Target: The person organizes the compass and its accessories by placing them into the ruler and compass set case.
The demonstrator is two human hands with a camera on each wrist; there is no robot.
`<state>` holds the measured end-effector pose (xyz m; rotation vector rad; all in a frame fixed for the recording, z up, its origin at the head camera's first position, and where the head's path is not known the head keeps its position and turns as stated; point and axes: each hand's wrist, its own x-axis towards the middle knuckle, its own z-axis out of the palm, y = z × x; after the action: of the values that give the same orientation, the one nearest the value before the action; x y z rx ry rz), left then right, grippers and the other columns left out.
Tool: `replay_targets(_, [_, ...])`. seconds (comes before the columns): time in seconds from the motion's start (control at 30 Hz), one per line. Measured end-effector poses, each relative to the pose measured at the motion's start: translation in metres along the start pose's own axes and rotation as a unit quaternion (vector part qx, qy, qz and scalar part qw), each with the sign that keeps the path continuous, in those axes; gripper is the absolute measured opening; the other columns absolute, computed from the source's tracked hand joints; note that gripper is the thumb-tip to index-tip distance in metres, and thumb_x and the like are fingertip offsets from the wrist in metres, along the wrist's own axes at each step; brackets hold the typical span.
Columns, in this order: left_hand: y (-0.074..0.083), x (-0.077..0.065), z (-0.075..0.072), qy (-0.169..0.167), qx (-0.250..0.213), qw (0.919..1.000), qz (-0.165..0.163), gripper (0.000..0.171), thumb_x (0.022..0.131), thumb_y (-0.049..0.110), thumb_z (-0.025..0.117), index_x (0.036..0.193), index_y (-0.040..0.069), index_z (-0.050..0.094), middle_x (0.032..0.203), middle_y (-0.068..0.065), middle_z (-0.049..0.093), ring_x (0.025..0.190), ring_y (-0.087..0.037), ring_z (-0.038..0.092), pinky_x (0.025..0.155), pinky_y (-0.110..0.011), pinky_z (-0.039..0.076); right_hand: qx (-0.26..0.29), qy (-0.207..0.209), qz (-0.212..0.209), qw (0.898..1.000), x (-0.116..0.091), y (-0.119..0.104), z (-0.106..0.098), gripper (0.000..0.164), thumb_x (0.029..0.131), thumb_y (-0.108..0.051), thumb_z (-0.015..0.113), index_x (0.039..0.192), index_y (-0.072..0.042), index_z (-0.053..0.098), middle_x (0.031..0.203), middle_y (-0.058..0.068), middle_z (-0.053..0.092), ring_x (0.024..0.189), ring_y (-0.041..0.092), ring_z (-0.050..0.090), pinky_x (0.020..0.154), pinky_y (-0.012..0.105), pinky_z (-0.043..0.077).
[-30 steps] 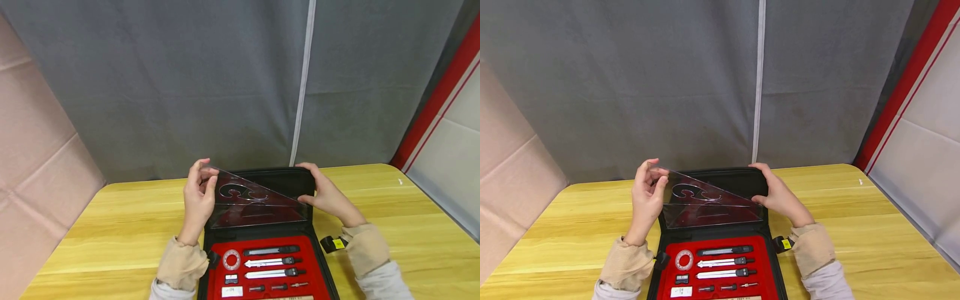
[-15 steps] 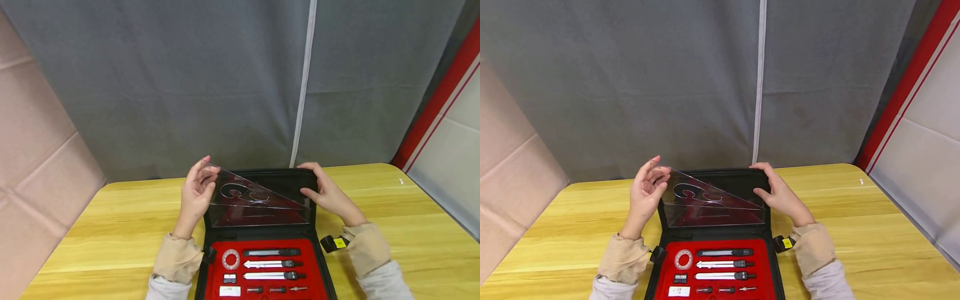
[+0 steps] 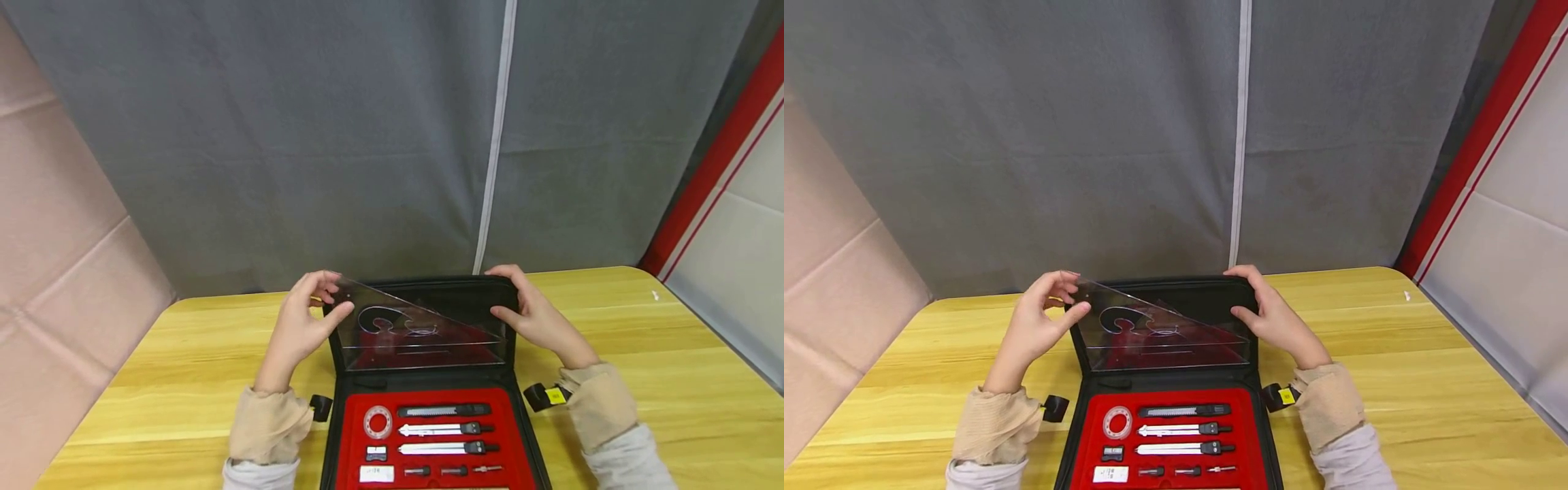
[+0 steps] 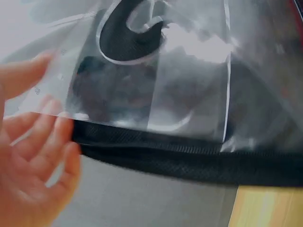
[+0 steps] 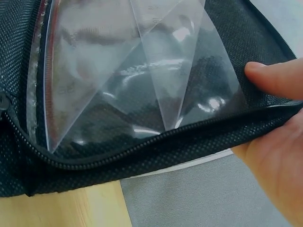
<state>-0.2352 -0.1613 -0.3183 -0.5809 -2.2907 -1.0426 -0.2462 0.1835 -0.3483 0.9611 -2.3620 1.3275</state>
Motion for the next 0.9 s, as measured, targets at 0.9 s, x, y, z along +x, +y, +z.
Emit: replay_targets(0.9, [0.004, 0.0, 0.008, 0.02, 0.105, 0.969, 0.223, 0.014, 0.069, 0.0, 0.069, 0.079, 0.009, 0.07, 0.08, -0.009, 0.05, 0.076, -0.025, 0.038, 0.062, -0.039, 0.034, -0.024, 0.012, -0.009, 1.0, 0.0, -0.003, 0.002, 0.051, 0.072, 0.014, 0.059, 0.117, 0.0, 0.038, 0.109, 0.012, 0.046, 0.085, 0.012, 0.051, 0.07, 0.014, 0.048])
